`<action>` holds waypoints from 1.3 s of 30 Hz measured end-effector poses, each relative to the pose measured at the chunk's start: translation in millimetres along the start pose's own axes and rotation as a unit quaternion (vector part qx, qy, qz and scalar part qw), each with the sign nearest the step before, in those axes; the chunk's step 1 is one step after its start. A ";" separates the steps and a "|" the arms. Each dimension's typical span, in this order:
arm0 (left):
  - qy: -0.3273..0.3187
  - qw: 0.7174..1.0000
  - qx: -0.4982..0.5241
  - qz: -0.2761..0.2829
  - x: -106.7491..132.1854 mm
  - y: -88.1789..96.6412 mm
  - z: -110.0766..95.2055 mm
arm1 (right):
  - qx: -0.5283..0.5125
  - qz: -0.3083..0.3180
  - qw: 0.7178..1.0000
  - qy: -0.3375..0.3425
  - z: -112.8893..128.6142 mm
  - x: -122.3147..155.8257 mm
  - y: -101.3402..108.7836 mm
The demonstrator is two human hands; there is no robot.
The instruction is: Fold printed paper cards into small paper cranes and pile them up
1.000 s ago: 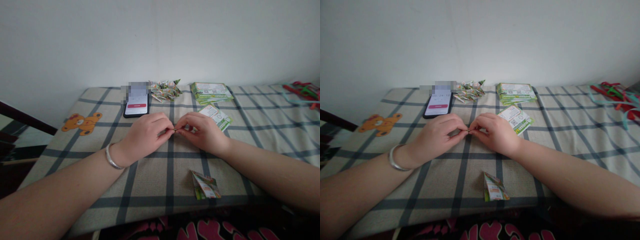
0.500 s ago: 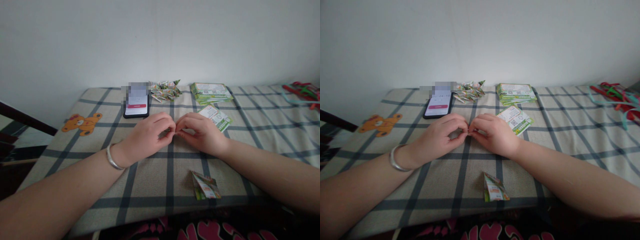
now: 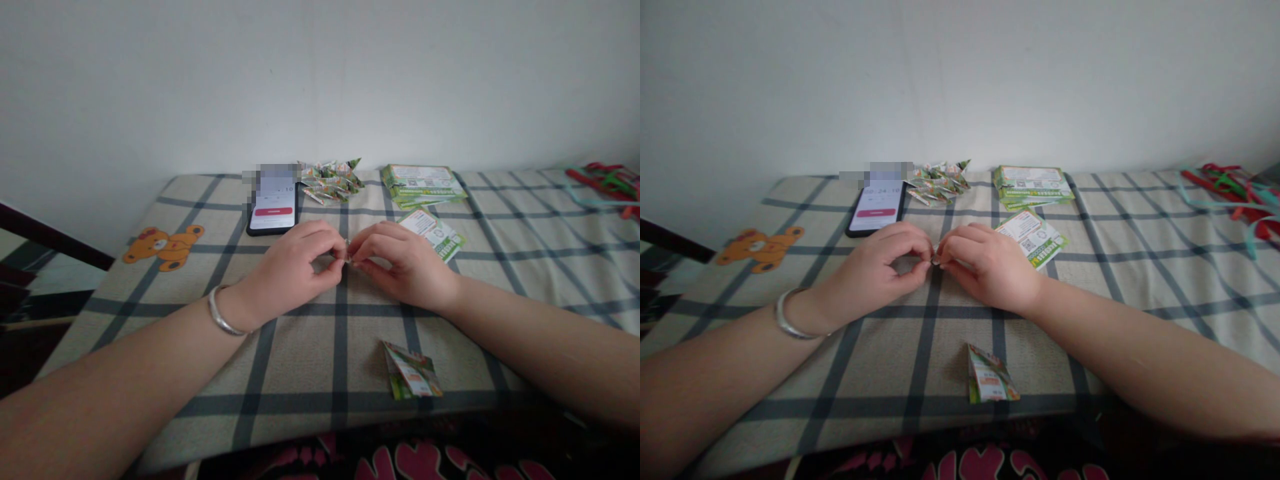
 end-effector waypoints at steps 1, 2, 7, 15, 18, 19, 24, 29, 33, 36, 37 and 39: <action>-0.001 1.000 -0.004 -0.002 0.1 0.2 0.6 | 0.005 0.004 1.000 0.000 -0.2 0.3 0.0; 0.000 1.000 -0.006 -0.003 0.3 0.4 1.5 | 0.009 0.007 1.000 0.001 -0.2 0.6 0.1; 0.023 1.000 0.015 -0.006 0.8 0.1 7.3 | 0.002 0.000 1.000 0.000 -0.5 1.3 0.4; 0.038 0.999 0.019 -0.006 2.2 -1.8 11.1 | 0.018 -0.001 1.000 -0.006 3.0 -0.7 -1.0; 0.034 0.999 0.009 0.000 2.7 -2.1 9.3 | 0.035 0.013 0.999 0.015 5.5 -1.1 -1.9; 0.033 0.999 0.006 0.003 2.8 -2.3 8.5 | 0.035 0.017 0.999 0.016 5.5 -1.2 -2.3; 0.034 0.999 0.005 0.009 3.1 -2.0 7.1 | 0.035 0.018 0.999 0.006 1.7 -0.2 -4.3; 0.042 0.999 0.024 0.011 3.1 -2.1 8.5 | 0.044 0.010 0.999 0.004 -0.4 0.2 -5.0; 0.054 0.998 0.027 -0.001 2.8 -2.2 9.3 | 0.027 0.001 1.000 0.009 0.3 -0.9 -4.0; 0.062 0.998 0.028 -0.011 2.5 -2.3 10.5 | 0.017 -0.006 1.000 0.011 -0.1 -1.2 -3.5; 0.065 0.997 0.030 -0.013 2.3 -2.5 11.0 | 0.012 -0.007 1.000 0.011 -0.5 -1.1 -3.4; 0.068 0.997 0.035 -0.015 2.1 -3.1 11.9 | 0.002 -0.009 1.000 0.009 -1.4 -0.8 -3.4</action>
Point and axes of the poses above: each hand's wrist, its own x-axis away from the middle knuckle, its own y-axis out of the back of the hand, z = x × y, the point moved 4 cm from there along -x, towards the middle knuckle, and after that the axes turned 2 degrees about -z, right-handed, at the moved point
